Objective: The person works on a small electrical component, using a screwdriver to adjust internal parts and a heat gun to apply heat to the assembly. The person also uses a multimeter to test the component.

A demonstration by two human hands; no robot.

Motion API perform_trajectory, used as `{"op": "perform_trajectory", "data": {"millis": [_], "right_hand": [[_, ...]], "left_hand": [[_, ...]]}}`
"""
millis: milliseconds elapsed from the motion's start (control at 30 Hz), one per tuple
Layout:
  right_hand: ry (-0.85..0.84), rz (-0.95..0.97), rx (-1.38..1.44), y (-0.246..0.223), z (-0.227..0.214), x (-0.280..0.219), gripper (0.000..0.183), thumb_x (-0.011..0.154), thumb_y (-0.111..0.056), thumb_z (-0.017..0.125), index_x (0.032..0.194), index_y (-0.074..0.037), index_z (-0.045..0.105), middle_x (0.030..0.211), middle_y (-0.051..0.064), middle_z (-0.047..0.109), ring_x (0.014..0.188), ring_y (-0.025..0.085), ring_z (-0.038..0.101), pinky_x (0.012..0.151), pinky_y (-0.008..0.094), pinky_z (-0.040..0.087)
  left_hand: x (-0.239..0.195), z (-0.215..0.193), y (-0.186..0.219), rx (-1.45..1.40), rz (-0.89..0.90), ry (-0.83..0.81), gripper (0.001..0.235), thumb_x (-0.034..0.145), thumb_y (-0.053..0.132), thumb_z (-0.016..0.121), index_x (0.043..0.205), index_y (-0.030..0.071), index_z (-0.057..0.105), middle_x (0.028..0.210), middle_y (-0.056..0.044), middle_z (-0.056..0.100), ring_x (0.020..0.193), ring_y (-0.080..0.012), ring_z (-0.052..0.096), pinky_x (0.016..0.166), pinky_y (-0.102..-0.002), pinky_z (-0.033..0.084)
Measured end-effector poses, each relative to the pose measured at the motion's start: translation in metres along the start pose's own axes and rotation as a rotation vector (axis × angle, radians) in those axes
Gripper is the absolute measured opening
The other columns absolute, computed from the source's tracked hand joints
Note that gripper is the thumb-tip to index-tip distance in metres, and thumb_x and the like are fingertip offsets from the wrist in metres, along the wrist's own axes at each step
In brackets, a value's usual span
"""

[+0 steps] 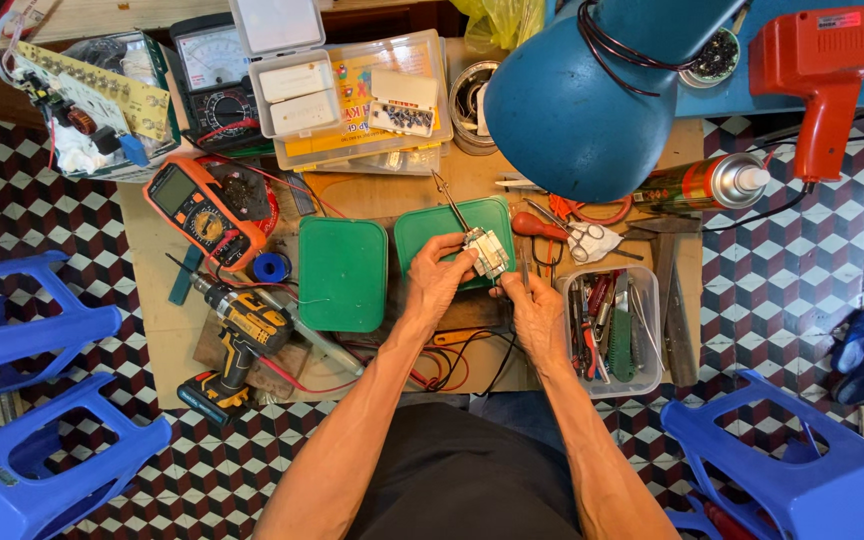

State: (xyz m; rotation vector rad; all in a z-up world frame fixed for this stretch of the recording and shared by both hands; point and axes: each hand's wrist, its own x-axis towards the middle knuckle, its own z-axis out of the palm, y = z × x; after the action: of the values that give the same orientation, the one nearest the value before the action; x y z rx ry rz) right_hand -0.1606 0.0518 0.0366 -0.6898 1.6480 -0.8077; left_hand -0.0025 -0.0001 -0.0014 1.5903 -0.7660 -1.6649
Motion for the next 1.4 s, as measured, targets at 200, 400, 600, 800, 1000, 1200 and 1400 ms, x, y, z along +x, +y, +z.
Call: {"op": "perform_trajectory", "data": {"millis": [200, 400, 600, 800, 1000, 1200, 1400], "right_hand": [[0.014, 0.101, -0.034, -0.003, 0.005, -0.005, 0.034, 0.099, -0.037, 0.069, 0.094, -0.004, 0.077, 0.066, 0.001, 0.051, 0.054, 0.007, 0.038, 0.05, 0.025, 0.028], [-0.001, 0.204, 0.068, -0.012, 0.007, -0.003, 0.037, 0.093, -0.04, 0.074, 0.084, -0.004, 0.072, 0.059, -0.001, 0.047, 0.043, 0.004, 0.031, 0.041, 0.024, 0.02], [-0.065, 0.327, 0.161, -0.013, 0.005, 0.007, 0.03, 0.086, -0.038, 0.076, 0.084, -0.008, 0.071, 0.066, -0.003, 0.059, 0.042, 0.003, 0.033, 0.039, 0.024, 0.019], [-0.069, 0.236, 0.103, -0.007, 0.006, 0.01, 0.033, 0.086, -0.037, 0.082, 0.087, -0.005, 0.072, 0.072, -0.001, 0.062, 0.049, 0.001, 0.041, 0.044, 0.021, 0.027], [-0.075, 0.305, 0.143, -0.015, -0.001, 0.007, 0.034, 0.082, -0.04, 0.076, 0.091, -0.007, 0.071, 0.07, -0.001, 0.06, 0.048, 0.006, 0.035, 0.043, 0.025, 0.024], [-0.014, 0.188, -0.162, -0.027, 0.002, 0.003, 0.045, 0.081, -0.045, 0.077, 0.099, -0.003, 0.073, 0.076, 0.001, 0.065, 0.069, 0.01, 0.057, 0.064, 0.026, 0.044], [0.213, -0.196, -0.353, -0.044, 0.01, -0.022, 0.045, 0.088, -0.039, 0.077, 0.111, -0.001, 0.07, 0.098, 0.008, 0.067, 0.087, 0.019, 0.065, 0.077, 0.033, 0.049]], "left_hand": [[-0.005, 0.001, -0.001, 0.047, -0.019, -0.005, 0.056, 0.083, 0.028, 0.079, 0.13, 0.002, 0.063, 0.115, -0.019, 0.074, 0.099, -0.0226, 0.074, 0.084, -0.033, 0.061], [-0.001, 0.0, 0.001, 0.045, -0.001, -0.019, 0.054, 0.084, 0.024, 0.077, 0.13, 0.0, 0.062, 0.119, -0.019, 0.073, 0.1, -0.0228, 0.074, 0.085, -0.034, 0.06], [-0.007, 0.002, 0.006, 0.134, 0.015, -0.021, 0.057, 0.085, 0.026, 0.077, 0.134, 0.002, 0.061, 0.118, -0.019, 0.074, 0.099, -0.0201, 0.074, 0.083, -0.033, 0.058], [-0.016, 0.005, 0.007, 0.125, -0.004, -0.019, 0.063, 0.085, 0.024, 0.077, 0.142, 0.006, 0.056, 0.111, -0.02, 0.074, 0.095, -0.0173, 0.072, 0.082, -0.032, 0.058], [-0.014, 0.005, 0.001, 0.083, 0.082, -0.033, 0.061, 0.085, 0.021, 0.078, 0.14, 0.003, 0.056, 0.124, -0.016, 0.07, 0.097, -0.018, 0.07, 0.082, -0.031, 0.06], [-0.012, 0.003, 0.001, 0.123, 0.074, -0.047, 0.061, 0.086, 0.024, 0.074, 0.14, 0.004, 0.054, 0.134, -0.013, 0.062, 0.104, -0.0198, 0.069, 0.084, -0.034, 0.061], [-0.003, -0.007, 0.007, 0.003, -0.015, -0.08, 0.051, 0.09, 0.033, 0.073, 0.131, 0.003, 0.064, 0.129, -0.012, 0.069, 0.109, -0.021, 0.071, 0.087, -0.034, 0.062]]}}
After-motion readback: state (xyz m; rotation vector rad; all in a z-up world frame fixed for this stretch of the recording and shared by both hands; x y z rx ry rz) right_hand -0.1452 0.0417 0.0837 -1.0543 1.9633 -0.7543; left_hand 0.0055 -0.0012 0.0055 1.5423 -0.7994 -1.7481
